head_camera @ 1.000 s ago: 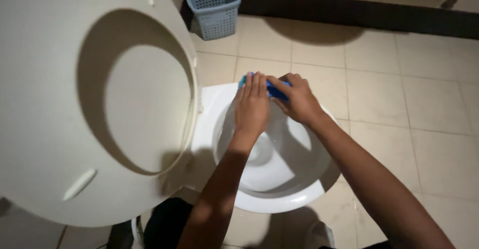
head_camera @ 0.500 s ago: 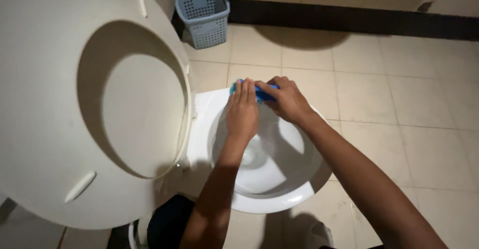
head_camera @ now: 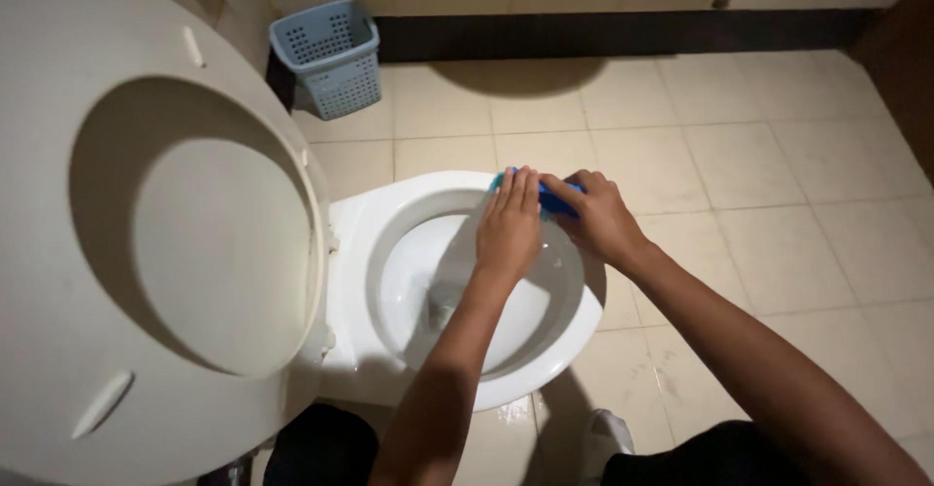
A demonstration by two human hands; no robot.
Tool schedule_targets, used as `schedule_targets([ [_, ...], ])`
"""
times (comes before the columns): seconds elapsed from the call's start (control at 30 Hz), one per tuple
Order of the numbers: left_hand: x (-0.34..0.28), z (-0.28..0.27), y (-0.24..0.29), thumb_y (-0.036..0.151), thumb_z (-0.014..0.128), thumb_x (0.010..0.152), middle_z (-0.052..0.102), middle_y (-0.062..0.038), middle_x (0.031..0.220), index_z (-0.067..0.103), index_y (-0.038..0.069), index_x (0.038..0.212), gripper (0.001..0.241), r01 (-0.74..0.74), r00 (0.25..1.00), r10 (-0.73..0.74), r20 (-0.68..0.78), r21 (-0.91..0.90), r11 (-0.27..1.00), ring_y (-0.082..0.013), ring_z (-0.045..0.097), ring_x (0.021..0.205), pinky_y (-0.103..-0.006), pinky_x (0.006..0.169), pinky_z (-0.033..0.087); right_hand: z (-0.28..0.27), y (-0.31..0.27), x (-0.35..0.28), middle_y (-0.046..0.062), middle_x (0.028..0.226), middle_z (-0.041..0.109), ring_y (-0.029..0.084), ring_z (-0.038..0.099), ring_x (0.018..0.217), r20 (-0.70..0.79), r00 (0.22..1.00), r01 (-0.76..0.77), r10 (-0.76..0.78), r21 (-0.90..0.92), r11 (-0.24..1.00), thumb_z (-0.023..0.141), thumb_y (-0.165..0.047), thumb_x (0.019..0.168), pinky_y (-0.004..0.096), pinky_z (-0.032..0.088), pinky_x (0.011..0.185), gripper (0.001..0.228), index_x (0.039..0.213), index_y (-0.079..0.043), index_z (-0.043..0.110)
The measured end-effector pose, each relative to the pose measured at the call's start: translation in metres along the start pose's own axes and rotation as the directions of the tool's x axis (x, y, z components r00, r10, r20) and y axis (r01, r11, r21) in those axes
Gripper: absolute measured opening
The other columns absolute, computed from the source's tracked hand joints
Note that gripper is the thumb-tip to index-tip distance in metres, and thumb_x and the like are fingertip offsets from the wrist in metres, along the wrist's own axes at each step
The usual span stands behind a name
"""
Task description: The person scrubs the inside of a toilet bowl using a blue brush. They then place the brush on the toilet tank and flush the toilet.
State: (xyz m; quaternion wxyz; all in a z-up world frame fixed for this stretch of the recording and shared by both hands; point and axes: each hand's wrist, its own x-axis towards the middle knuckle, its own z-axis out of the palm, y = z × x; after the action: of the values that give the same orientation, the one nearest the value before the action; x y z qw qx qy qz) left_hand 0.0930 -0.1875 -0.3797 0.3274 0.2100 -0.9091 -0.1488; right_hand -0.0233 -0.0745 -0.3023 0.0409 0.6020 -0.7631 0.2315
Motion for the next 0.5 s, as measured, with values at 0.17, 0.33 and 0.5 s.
schedule_targets([
  [0.17,-0.014,-0.002,0.031,0.017,0.053,0.103,0.051,-0.015,0.154,0.048,0.002,0.149,0.049,-0.038,0.998,0.041,0.049,-0.062,0.997,-0.0331,0.042,0.148,-0.0443,0.118,0.037,-0.009,0.012,-0.039,0.019,0.108,0.068,0.039,0.065,0.094,-0.018,1.0,-0.022,0.021,-0.027,0.999,0.08,-0.003,0.078,0.046,0.055,0.083,0.065,0.139,-0.016,0.066],
  [0.33,-0.028,-0.008,0.047,0.016,0.053,0.102,0.052,-0.015,0.154,0.049,0.001,0.149,0.049,-0.075,0.995,0.082,0.065,-0.1,0.992,-0.0333,0.042,0.149,-0.0439,0.118,0.038,-0.024,0.002,-0.06,0.018,0.109,0.068,0.04,0.063,0.093,-0.009,1.0,-0.028,0.027,-0.033,0.999,0.081,-0.005,0.073,0.048,0.054,0.083,0.069,0.139,-0.015,0.063],
  [0.5,-0.025,-0.008,0.046,0.016,0.053,0.102,0.052,-0.015,0.154,0.049,0.001,0.148,0.048,-0.092,0.994,0.096,0.043,-0.098,0.991,-0.0332,0.042,0.148,-0.0448,0.117,0.038,-0.022,0.0,-0.06,0.019,0.108,0.067,0.039,0.063,0.094,-0.028,0.998,-0.054,0.053,-0.044,0.998,0.082,-0.008,0.075,0.048,0.054,0.083,0.067,0.139,-0.015,0.063],
])
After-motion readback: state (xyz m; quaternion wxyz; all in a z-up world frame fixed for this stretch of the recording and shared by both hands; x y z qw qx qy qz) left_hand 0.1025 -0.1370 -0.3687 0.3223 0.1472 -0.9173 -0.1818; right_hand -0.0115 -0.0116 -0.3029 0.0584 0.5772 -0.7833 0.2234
